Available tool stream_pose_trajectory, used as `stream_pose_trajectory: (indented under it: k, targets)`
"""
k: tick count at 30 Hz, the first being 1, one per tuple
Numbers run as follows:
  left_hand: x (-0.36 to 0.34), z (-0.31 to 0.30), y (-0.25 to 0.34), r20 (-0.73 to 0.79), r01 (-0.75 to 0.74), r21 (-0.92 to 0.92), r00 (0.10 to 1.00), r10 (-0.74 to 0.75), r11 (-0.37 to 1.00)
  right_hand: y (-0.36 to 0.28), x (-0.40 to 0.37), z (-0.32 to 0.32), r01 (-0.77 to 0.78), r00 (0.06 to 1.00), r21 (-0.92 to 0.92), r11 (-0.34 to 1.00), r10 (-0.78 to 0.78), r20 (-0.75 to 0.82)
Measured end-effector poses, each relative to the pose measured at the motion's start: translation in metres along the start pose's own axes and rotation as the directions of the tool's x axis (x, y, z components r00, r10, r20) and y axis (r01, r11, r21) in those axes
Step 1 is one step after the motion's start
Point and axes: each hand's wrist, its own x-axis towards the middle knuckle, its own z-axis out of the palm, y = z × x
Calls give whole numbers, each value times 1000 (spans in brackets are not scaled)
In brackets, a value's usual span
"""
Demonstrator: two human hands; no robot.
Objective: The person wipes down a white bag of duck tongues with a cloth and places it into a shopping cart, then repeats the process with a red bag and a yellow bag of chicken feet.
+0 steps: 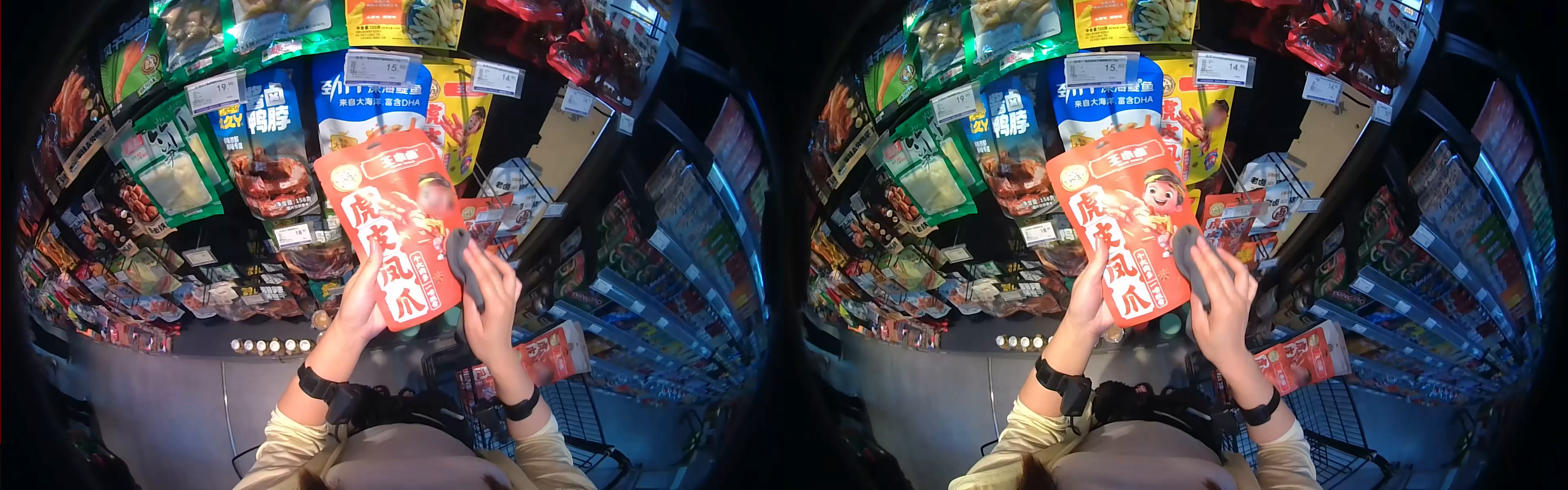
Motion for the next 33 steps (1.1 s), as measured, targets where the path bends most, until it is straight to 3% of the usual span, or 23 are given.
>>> stream_pose_trajectory:
  k: [3,5,9,13,16,23,24,25,26,27,29,32,33]
  targets:
    - [-4,-1,-9,-21,13,48,1000,-12,999,-1,16,-1,13,1000,20,1000,-12,-23]
    - [-5,-2,0,44,10,31,999,-12,999,-4,14,-6,37,999,-4,999,-37,-19]
    - [-11,0,11,56,-53,57,997,49,997,-4,-4,-16,144,988,-91,985,-137,73]
    - [-16,3,-8,35,94,85,995,-98,992,4,19,-26,125,992,-82,989,-126,-3]
    - [-14,9,-11,37,22,91,999,-26,996,12,24,-32,150,988,-73,986,-152,-13]
    - [-15,-6,7,8,-114,44,993,114,992,20,-22,-53,145,970,61,987,-154,186]
    - [-16,-8,8,12,-109,11,994,109,994,25,-25,-55,-116,985,357,927,61,161]
    - [-18,-8,9,9,-113,13,994,113,993,27,-25,-56,-339,940,611,715,272,204]
    - [-20,-7,10,34,-76,-41,996,77,996,28,-21,-60,-472,862,715,516,440,252]
    - [-22,-7,9,62,-35,-94,997,41,995,27,-12,-63,-487,831,802,347,468,302]
    - [-25,-5,3,49,35,-44,998,-33,998,28,-10,-56,-440,842,878,189,426,330]
    - [-23,0,-12,-85,1,161,996,13,987,10,-16,-48,-412,855,909,65,372,361]
    - [-24,7,-15,-51,1,244,999,12,970,4,-16,-47,-412,856,909,65,370,361]
